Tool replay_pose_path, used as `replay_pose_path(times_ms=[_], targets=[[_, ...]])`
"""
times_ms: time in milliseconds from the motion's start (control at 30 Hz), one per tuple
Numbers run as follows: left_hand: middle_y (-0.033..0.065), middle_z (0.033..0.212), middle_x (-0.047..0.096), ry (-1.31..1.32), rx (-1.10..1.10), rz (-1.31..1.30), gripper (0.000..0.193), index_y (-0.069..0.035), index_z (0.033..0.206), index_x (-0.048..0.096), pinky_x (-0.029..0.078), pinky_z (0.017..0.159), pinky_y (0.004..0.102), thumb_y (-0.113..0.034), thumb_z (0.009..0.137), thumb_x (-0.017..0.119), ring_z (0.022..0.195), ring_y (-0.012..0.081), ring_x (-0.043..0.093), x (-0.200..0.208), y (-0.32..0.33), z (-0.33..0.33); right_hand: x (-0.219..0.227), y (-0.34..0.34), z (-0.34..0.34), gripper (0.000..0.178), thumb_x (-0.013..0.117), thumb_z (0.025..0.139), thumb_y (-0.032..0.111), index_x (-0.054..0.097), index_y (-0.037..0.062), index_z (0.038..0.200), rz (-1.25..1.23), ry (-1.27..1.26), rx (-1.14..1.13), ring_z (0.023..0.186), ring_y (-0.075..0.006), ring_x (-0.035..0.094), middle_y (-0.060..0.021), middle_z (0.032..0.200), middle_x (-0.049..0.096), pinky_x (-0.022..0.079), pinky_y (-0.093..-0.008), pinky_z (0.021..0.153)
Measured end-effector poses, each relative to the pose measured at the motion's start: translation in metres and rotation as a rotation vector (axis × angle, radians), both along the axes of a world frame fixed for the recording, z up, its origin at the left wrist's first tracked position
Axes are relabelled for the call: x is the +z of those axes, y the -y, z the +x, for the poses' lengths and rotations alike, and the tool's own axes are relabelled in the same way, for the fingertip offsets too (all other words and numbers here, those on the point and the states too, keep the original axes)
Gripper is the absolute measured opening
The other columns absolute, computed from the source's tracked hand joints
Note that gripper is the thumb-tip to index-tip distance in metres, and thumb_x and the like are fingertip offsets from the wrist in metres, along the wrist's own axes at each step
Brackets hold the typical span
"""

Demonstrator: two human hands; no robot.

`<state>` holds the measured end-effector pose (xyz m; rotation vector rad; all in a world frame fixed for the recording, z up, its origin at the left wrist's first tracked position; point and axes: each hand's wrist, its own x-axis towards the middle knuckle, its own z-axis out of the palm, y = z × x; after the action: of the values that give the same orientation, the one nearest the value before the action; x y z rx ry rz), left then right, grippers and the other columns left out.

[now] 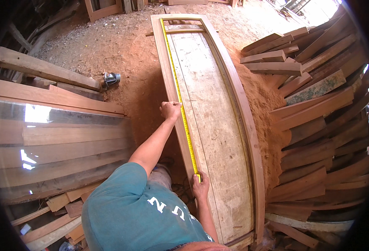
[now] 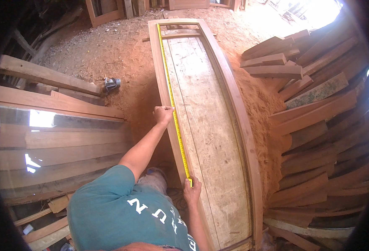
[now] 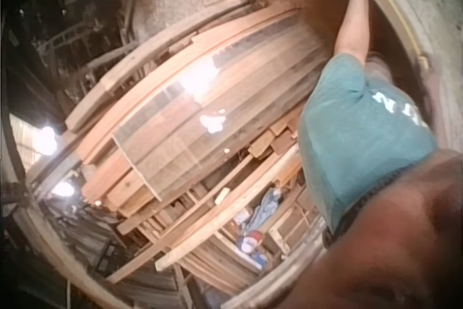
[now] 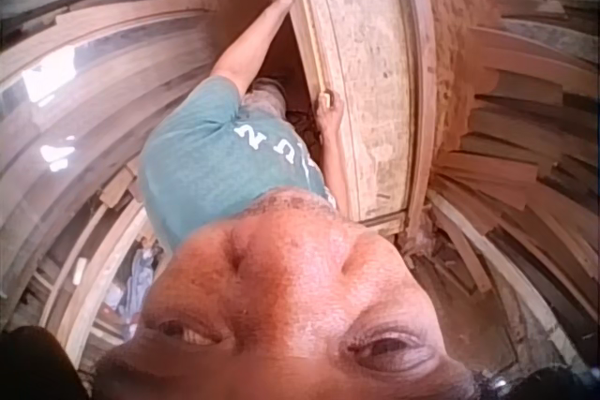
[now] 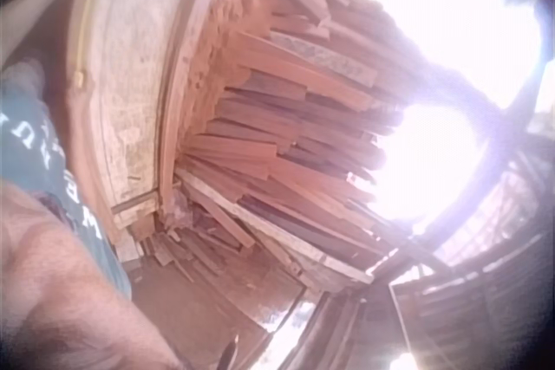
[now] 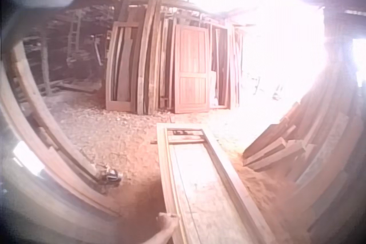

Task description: The person uses a mallet and a wooden block to tap a wooden frame into place on a workbench. They then use a tape measure to measure the length of the frame and mark it with a pencil. The person also moves a piece of wood and places it on the workbench.

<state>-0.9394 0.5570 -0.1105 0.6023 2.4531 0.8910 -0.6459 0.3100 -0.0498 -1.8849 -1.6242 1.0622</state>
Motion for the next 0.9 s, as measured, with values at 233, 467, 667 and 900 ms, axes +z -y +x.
replay_pose_path(times_ms=[233,467,667,900], targets=[[0.0172,0.124,0.062,0.041,-0.002,-0.028,0.024,-0.020,0.087,0.082,0.043,0.108,0.0473,-0.043,0.080,0.082,0.121,0.0356,0.056,0.016,0.002,0.005,0.001,0.000,0.001,0.032,0.067,0.092,0.022,0.068,0.0051,0.119,-0.051,-0.027,-0.013,0.100,-0.0385,0.062,-0.0245,0.103,0.065,0.049,-0.0450,0.091],[0.0176,0.123,0.054,0.064,0.186,0.136,0.068,-0.008,0.132,0.054,0.037,0.112,0.0457,-0.025,0.076,0.089,0.125,0.0357,0.045,-0.009,-0.001,0.008,0.004,-0.003,-0.002,0.032,0.067,0.093,0.022,0.068,0.0040,0.118,-0.035,-0.003,-0.005,0.100,-0.0393,0.062,-0.0254,0.103,0.064,0.049,-0.0456,0.091],[0.0252,0.131,0.056,0.210,0.188,0.210,0.091,-0.001,0.143,0.034,0.045,0.108,0.0458,-0.024,0.075,0.090,0.125,0.0397,0.055,-0.010,-0.002,0.014,0.010,-0.006,-0.006,0.032,0.067,0.092,0.023,0.068,0.0032,0.117,-0.023,0.044,-0.005,0.100,-0.0395,0.062,-0.0257,0.102,0.065,0.049,-0.0459,0.091],[0.0269,0.132,0.059,0.288,0.145,0.187,0.092,0.002,0.144,0.034,0.049,0.104,0.0432,-0.027,0.077,0.089,0.120,0.0374,0.061,-0.013,-0.001,0.011,-0.001,-0.005,-0.002,0.034,0.068,0.092,0.024,0.068,0.0023,0.118,-0.053,0.042,-0.019,0.103,-0.0407,0.062,-0.0264,0.104,0.066,0.049,-0.0470,0.093]])
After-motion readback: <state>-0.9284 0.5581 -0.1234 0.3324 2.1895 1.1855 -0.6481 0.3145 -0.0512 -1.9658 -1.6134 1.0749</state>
